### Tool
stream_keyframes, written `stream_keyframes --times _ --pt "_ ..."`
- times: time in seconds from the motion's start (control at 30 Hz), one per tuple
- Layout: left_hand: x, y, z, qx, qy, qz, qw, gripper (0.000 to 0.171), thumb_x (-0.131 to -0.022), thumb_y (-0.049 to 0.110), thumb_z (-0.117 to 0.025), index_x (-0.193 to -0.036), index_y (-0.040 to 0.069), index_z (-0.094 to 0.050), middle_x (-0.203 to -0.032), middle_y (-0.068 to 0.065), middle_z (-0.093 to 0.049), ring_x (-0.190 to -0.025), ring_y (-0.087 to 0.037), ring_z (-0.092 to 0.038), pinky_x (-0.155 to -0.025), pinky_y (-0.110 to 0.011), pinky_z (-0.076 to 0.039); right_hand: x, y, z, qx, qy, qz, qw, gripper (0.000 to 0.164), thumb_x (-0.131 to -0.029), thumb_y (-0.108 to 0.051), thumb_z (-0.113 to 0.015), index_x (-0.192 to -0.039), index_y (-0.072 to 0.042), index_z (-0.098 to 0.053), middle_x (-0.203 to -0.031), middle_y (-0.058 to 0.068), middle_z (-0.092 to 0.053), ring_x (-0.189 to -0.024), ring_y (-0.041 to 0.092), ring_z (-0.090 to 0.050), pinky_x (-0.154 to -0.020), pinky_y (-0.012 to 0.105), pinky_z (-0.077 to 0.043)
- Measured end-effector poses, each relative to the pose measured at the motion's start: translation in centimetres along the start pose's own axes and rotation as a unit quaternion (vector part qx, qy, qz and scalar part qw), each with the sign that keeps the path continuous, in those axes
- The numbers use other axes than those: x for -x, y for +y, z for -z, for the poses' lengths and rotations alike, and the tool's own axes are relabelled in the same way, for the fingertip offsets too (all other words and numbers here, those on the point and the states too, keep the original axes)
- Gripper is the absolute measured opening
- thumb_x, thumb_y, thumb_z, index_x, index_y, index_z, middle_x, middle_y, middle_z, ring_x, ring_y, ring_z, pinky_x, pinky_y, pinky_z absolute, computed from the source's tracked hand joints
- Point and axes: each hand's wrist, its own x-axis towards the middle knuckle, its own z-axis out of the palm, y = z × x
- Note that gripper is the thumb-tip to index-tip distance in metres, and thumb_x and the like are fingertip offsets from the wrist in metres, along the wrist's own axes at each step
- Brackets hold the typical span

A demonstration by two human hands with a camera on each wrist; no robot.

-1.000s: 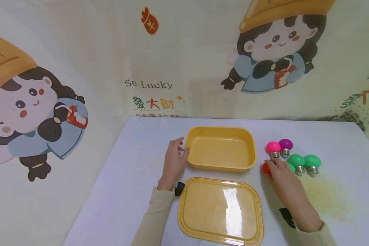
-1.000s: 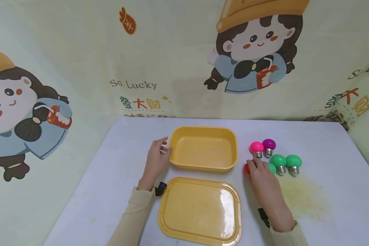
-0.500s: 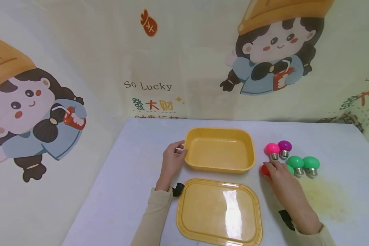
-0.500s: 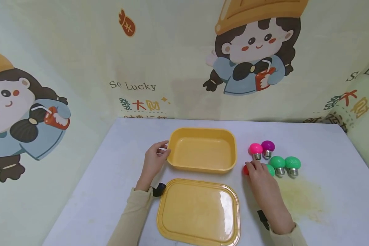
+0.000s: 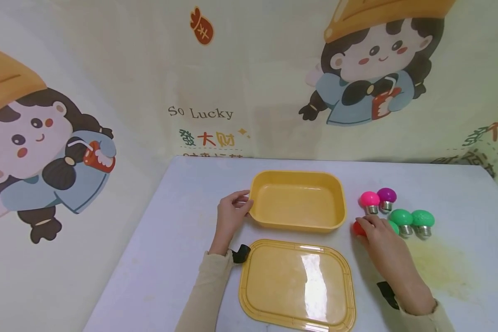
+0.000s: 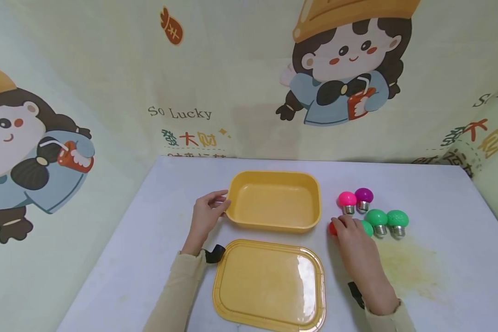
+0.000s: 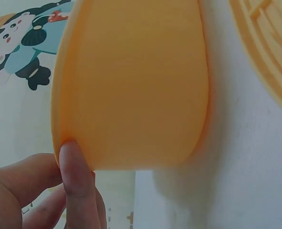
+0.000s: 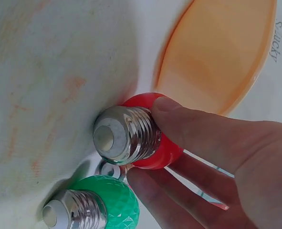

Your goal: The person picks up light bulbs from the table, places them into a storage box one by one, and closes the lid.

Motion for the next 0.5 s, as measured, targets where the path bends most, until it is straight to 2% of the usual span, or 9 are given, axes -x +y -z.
stream_keyframes --times 0.27,0.5 --pt "0.15 0.12 0.17 0.054 -0.012 0.027 0.9981 0.031 -0.089 0.007 -0.074 -0.120 0.005 -0.071 -0.102 -0.016 -0.068 -0.078 -0.017 -0.068 -0.064 -0.037 -0.062 -0.38 -0.35 0.53 -0.003 -0.019 -0.007 1.000 0.049 -0.072 0.004 -0.083 -0.118 0.007 -0.067 -0.112 0.027 -0.063 -0.106 0.047 -0.057 -0.085 0.060 -0.054" --pt "0.18 0.19 0.12 0.071 -0.016 0.035 0.9967 0.032 -0.089 0.005 -0.072 -0.121 0.004 -0.070 -0.102 -0.016 -0.067 -0.074 -0.015 -0.066 -0.059 -0.029 -0.061 -0.78 -0.52 1.02 -0.013 0.004 0.000 1.000 0.051 -0.072 0.004 -0.083 -0.120 0.008 -0.065 -0.117 0.029 -0.062 -0.110 0.049 -0.055 -0.083 0.062 -0.053"
